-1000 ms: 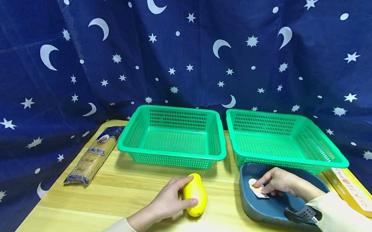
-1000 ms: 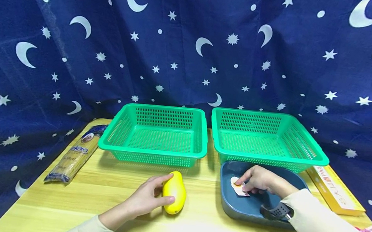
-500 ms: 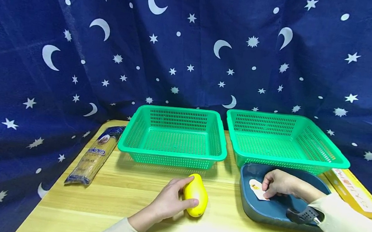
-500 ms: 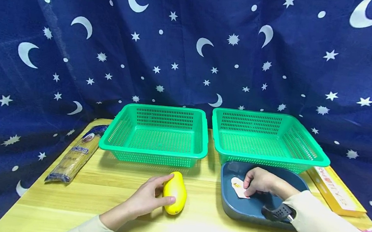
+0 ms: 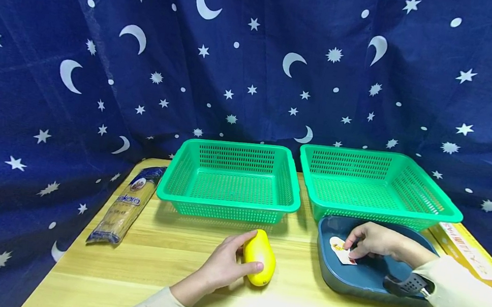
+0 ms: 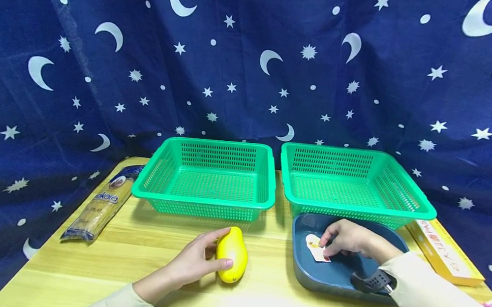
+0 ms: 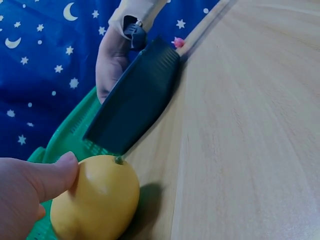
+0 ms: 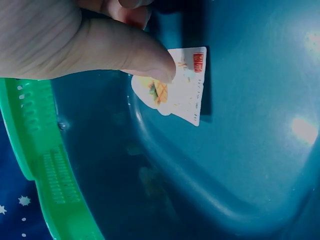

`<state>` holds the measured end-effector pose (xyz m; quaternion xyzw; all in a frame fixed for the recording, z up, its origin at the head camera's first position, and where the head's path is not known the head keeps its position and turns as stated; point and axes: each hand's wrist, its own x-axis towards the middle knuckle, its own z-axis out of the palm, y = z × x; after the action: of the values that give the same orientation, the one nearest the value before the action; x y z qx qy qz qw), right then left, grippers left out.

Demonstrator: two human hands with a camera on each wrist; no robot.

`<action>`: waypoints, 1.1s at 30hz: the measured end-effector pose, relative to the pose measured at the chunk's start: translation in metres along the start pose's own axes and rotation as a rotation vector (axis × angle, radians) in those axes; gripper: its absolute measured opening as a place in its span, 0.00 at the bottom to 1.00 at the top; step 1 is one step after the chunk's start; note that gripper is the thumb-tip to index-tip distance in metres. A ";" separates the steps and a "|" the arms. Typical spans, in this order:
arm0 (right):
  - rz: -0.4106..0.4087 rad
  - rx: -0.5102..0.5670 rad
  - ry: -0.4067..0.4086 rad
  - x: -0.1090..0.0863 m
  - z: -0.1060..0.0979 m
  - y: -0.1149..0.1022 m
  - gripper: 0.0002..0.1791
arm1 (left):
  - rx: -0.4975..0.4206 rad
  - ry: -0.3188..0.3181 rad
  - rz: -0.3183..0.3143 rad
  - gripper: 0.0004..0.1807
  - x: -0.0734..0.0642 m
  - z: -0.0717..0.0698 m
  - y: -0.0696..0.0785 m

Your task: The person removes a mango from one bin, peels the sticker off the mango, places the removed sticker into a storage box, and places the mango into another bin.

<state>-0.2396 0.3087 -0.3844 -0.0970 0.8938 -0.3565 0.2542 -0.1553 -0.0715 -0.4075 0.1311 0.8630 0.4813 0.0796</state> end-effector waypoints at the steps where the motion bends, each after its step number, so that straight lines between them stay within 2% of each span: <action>1: -0.005 0.001 -0.004 0.000 -0.001 0.000 0.12 | 0.001 0.000 0.001 0.42 0.000 0.000 0.000; 13: 0.021 0.006 0.003 -0.004 -0.008 -0.004 0.14 | -0.003 0.024 -0.005 0.40 0.004 -0.003 -0.001; 19: 0.019 0.015 -0.008 -0.005 -0.009 -0.005 0.14 | -0.035 0.060 -0.025 0.36 0.006 -0.010 -0.005; 22: 0.023 0.019 -0.014 -0.005 -0.008 -0.004 0.14 | -0.079 0.142 -0.032 0.34 0.008 -0.018 -0.006; 27: 0.029 0.007 -0.010 -0.005 -0.007 -0.001 0.13 | -0.168 0.359 -0.030 0.32 0.013 -0.034 -0.012; 30: 0.023 0.000 -0.013 -0.004 -0.007 0.001 0.12 | -0.223 0.472 -0.055 0.32 0.014 -0.044 -0.018; 33: 0.015 0.003 -0.022 -0.004 -0.008 0.001 0.13 | -0.258 0.554 -0.078 0.33 0.017 -0.053 -0.024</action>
<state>-0.2402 0.3153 -0.3784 -0.0938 0.8911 -0.3549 0.2668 -0.1889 -0.1212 -0.4004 -0.0492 0.7881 0.6009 -0.1243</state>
